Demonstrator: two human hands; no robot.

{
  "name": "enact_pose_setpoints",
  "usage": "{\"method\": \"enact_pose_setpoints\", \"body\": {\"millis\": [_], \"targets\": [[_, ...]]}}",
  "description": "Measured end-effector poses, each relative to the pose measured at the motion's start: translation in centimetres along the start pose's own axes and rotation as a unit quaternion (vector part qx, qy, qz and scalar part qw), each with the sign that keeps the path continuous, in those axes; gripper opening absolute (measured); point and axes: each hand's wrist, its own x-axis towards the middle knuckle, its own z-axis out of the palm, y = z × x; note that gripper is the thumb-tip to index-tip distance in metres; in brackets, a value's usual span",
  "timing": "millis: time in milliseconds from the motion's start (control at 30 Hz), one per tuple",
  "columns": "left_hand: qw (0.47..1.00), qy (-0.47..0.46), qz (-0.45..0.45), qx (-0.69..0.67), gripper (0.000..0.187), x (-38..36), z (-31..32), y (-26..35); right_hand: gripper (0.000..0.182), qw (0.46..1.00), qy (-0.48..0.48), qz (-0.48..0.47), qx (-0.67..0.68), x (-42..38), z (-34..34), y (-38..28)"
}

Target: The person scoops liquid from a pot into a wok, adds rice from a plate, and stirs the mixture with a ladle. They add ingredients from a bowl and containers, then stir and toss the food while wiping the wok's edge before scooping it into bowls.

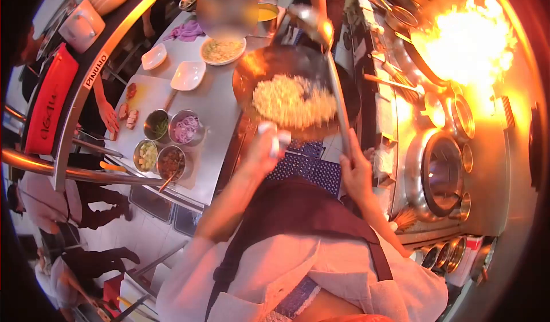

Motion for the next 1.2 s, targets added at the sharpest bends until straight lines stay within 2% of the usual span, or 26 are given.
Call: {"method": "enact_pose_setpoints", "body": {"millis": [33,67,100,167,200,233,267,333,400,433,467,500,533,567,600,667,767,867,967,1100,1133,1200], "targets": [[0.999,0.009,-0.016,-0.042,0.008,2.7,1.8,1.0,0.07,0.999,-0.015,0.039,-0.015,-1.8,0.5,2.3],[0.996,0.018,-0.032,-0.084,0.006,4.3,3.6,1.0,0.071,0.986,-0.071,0.152,-0.009,-3.2,0.8,3.5],[0.994,0.058,-0.028,-0.085,0.005,4.3,5.0,0.4,0.069,0.99,-0.049,0.133,0.016,-3.6,0.5,3.9],[0.999,0.022,0.018,-0.037,0.007,2.1,6.0,0.7,0.07,0.983,0.026,-0.037,-0.176,-3.7,-1.6,5.8],[0.999,0.012,0.036,-0.015,0.008,0.8,6.1,0.5,0.068,0.99,0.007,0.021,-0.137,-2.7,-2.9,4.8],[0.996,0.059,0.061,-0.019,0.009,0.7,6.8,1.3,0.066,0.992,-0.008,0.081,-0.098,-1.6,-4.2,3.7],[0.996,0.042,0.078,0.008,0.007,3.1,6.0,1.6,0.065,0.988,-0.019,0.142,-0.063,-0.5,-5.5,2.6],[0.989,-0.026,0.115,0.091,0.011,3.7,6.3,1.0,0.062,0.986,-0.001,0.145,-0.081,3.2,-6.7,-0.7],[0.958,0.104,0.213,0.163,0.026,0.0,7.2,-4.7,0.061,0.989,0.048,0.048,-0.129,3.7,-6.4,1.7],[0.967,0.055,0.222,0.115,0.041,-1.2,5.7,-6.9,0.061,0.986,0.065,0.008,-0.151,2.8,-5.4,4.1],[0.967,0.057,0.225,0.108,0.036,-1.3,5.4,-7.5,0.058,0.996,-0.016,0.08,-0.029,1.9,-4.7,4.8],[0.967,0.059,0.227,0.101,0.031,-1.3,5.1,-8.1,0.056,0.979,-0.081,0.167,0.08,0.9,-4.0,5.4],[0.969,0.08,0.189,0.137,0.027,0.0,3.7,-8.1,0.054,0.869,-0.173,0.344,0.31,0.3,-3.6,3.6],[0.976,0.111,0.126,0.14,0.015,0.8,4.3,-6.6,0.047,0.809,-0.199,0.378,0.403,-0.6,-3.4,3.6],[0.986,0.095,0.069,0.122,0.014,2.0,3.2,-5.6,0.044,0.774,-0.202,0.399,0.449,-1.7,-3.1,4.1],[0.984,0.145,-0.008,0.099,0.012,1.8,2.4,-5.9,0.044,0.732,-0.223,0.428,0.48,-4.1,-2.4,5.3],[0.984,0.14,-0.037,0.1,0.013,-0.6,-1.1,-8.0,0.044,0.709,-0.191,0.484,0.476,-7.8,-3.9,4.3],[0.979,0.135,-0.086,0.126,0.021,-1.7,-2.8,-7.3,0.044,0.74,-0.175,0.496,0.42,-9.4,-3.8,4.3],[0.972,0.149,-0.063,0.171,0.025,-2.8,-3.5,-6.8,0.05,0.764,-0.172,0.469,0.409,-10.5,-4.1,4.9],[0.976,0.094,-0.063,0.184,0.029,-2.4,-4.5,-5.2,0.053,0.801,-0.154,0.444,0.37,-9.3,-2.8,4.0],[0.977,0.103,-0.045,0.179,0.025,-2.8,-4.5,-5.0,0.053,0.812,-0.149,0.435,0.359,-8.7,-2.3,3.3],[0.979,0.115,0.0,0.167,0.017,-2.8,-3.6,-4.0,0.053,0.797,-0.122,0.444,0.392,-7.5,-1.9,2.9]]}}
